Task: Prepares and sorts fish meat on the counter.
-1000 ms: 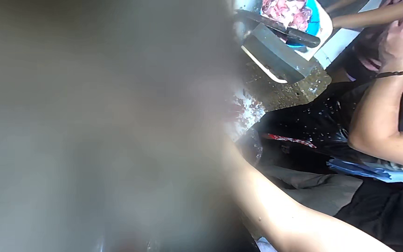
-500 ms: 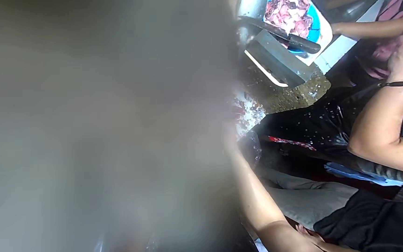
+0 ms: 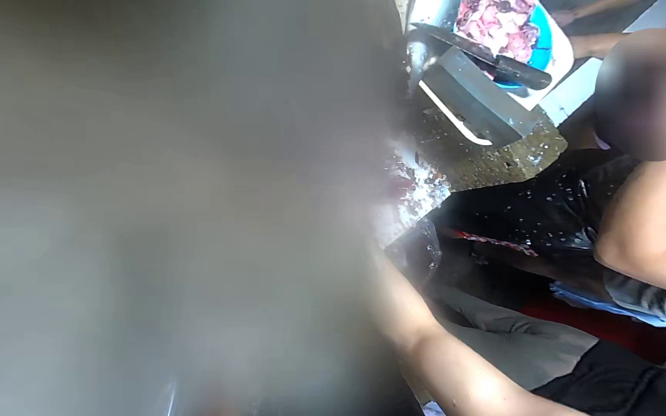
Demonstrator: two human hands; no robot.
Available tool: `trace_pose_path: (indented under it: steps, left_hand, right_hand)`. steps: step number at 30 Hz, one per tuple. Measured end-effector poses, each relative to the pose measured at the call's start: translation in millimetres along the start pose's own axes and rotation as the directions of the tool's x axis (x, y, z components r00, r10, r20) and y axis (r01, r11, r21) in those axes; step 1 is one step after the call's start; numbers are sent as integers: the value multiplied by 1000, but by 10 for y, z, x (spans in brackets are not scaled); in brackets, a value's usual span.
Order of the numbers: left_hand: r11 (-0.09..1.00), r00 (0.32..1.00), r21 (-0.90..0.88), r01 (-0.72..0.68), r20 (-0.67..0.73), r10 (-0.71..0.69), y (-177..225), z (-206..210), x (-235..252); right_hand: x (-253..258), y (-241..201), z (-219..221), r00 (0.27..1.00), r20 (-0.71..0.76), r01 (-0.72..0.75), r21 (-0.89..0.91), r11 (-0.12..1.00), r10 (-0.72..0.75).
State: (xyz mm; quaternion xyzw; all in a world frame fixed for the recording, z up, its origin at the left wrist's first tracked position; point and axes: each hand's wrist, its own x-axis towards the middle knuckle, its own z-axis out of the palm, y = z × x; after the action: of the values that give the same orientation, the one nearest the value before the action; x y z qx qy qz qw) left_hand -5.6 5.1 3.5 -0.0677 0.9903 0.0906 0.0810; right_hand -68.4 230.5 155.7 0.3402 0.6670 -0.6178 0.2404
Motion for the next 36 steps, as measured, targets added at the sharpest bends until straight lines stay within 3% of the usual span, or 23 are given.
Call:
trace_pose_path:
  steps: [2, 4, 9, 13, 18, 21, 23, 26, 28, 30, 31, 33, 36]
  left_hand:
    - [1000, 1000, 19, -5, -22, 5, -48, 59, 2]
    - [1000, 999, 29, -10, -49, 12, -73, 94, 3]
    - [1000, 999, 21, -5, -38, 6, -48, 54, -3]
    - [1000, 997, 25, -11, -72, 13, -49, 68, -4]
    - [1000, 998, 24, -3, -60, 4, -44, 58, -11]
    - [1000, 999, 5, 3, -52, -2, -29, 31, -5]
    - [1000, 1000, -12, 19, -10, -19, -4, 12, 0]
    - [999, 1000, -46, 26, 16, -26, 26, -23, -10]
    - [999, 1000, -45, 16, 8, -15, 14, -6, -23]
    - [1000, 1000, -22, 3, -12, -4, -26, 61, -31]
    - [1000, 1000, -11, 1, -11, -1, -36, 73, -37]
    - [1000, 1000, -5, -7, -16, 7, -40, 81, -12]
    - [1000, 1000, -3, 1, 9, -1, -27, 41, -35]
  right_hand:
    - [-316, -533, 212, 997, -60, -41, 26, 999, 42]
    - [-323, -731, 311, 998, -61, -17, 84, 996, 22]
    - [-157, -799, 465, 992, -123, 31, 232, 972, -2]
    - [-396, -820, 523, 979, -161, 136, 81, 987, -121]
    - [467, 189, 247, 965, 20, 260, 90, 961, -263]
    - [1003, 749, -72, 916, 113, 352, 235, 906, -385]
    - [1119, 1056, -367, 852, 159, 404, 404, 820, -498]
    - [1000, 1406, -773, 811, 58, 471, 526, 708, -582]
    - [956, 1626, -1041, 875, -43, 467, 331, 820, -482]
    - [938, 1825, -1245, 944, -177, 273, -57, 960, -279]
    - [908, 1932, -1328, 956, -224, 145, -200, 969, -189]
    - [777, 2108, -1387, 953, -277, 33, -309, 950, -123]
    - [446, 2206, -1253, 956, -269, 18, -347, 938, -118]
